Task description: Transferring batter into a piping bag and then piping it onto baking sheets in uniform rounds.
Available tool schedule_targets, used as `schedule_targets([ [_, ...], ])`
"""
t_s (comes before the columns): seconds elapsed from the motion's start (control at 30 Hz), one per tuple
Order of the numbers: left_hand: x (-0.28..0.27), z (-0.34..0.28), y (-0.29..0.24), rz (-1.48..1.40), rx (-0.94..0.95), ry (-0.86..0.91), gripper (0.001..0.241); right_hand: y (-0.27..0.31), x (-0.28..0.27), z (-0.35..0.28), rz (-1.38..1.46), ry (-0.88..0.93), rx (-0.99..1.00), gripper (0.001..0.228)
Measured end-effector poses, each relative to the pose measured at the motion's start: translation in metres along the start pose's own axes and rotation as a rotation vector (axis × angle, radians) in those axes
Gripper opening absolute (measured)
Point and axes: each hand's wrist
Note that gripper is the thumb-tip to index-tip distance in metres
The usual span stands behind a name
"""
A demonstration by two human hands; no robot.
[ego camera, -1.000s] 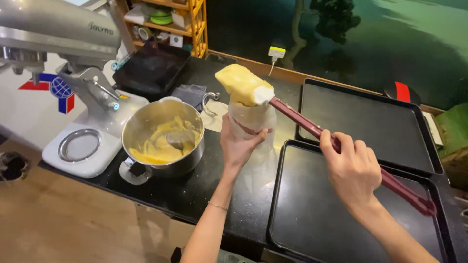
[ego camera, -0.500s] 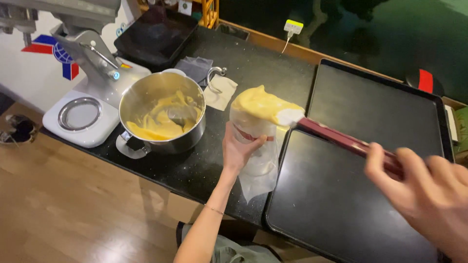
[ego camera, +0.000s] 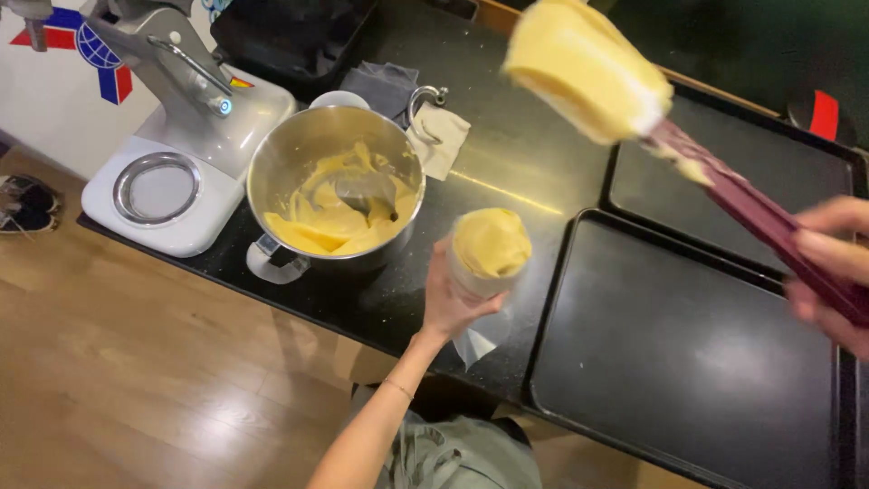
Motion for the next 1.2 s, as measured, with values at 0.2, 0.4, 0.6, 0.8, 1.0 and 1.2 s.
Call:
schedule_targets([
  [0.2, -0.015, 0.001, 0.064, 0.199, 0.113, 0.049, 0.111, 0.295, 0.145, 0.087, -0.723, 0.329, -0.175, 0.031],
  [0.4, 0.002, 0.004, 0.107, 0.264, 0.057, 0.104, 0.121, 0.285, 0.321, 0.184, -0.875, 0.487, -0.535, 0.025],
  [0.6, 0.008, 0.001, 0.068, 0.221, -0.023, -0.029, 0.103, 0.227, 0.345, 0.022, 0.136, -0.741, -0.603, 0.016],
  [0.8, -0.04, -0.05, 0.052, 0.054, -0.196, 0.196, 0.078, 0.01, 0.535, -0.086, 1.471, -0.704, 0.544, 0.067],
  [1.0, -0.062, -0.038, 0.13, -0.498, -1.058, 0.245, 0.061, -0.021, 0.535, -0.034, 1.74, -0.83, 0.594, 0.112],
  [1.2, -0.055, 0.016, 0.128, -0.97, -1.595, 0.473, 0.06, -0.047, 0.484, 0.007, 2.085, -0.737, 0.93, 0.082],
])
Point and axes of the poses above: each hand's wrist, its own z-axis towards the middle knuckle, its own x-axis out of the palm, y = z × x, and after that the axes turned 15 degrees about -x, right-handed
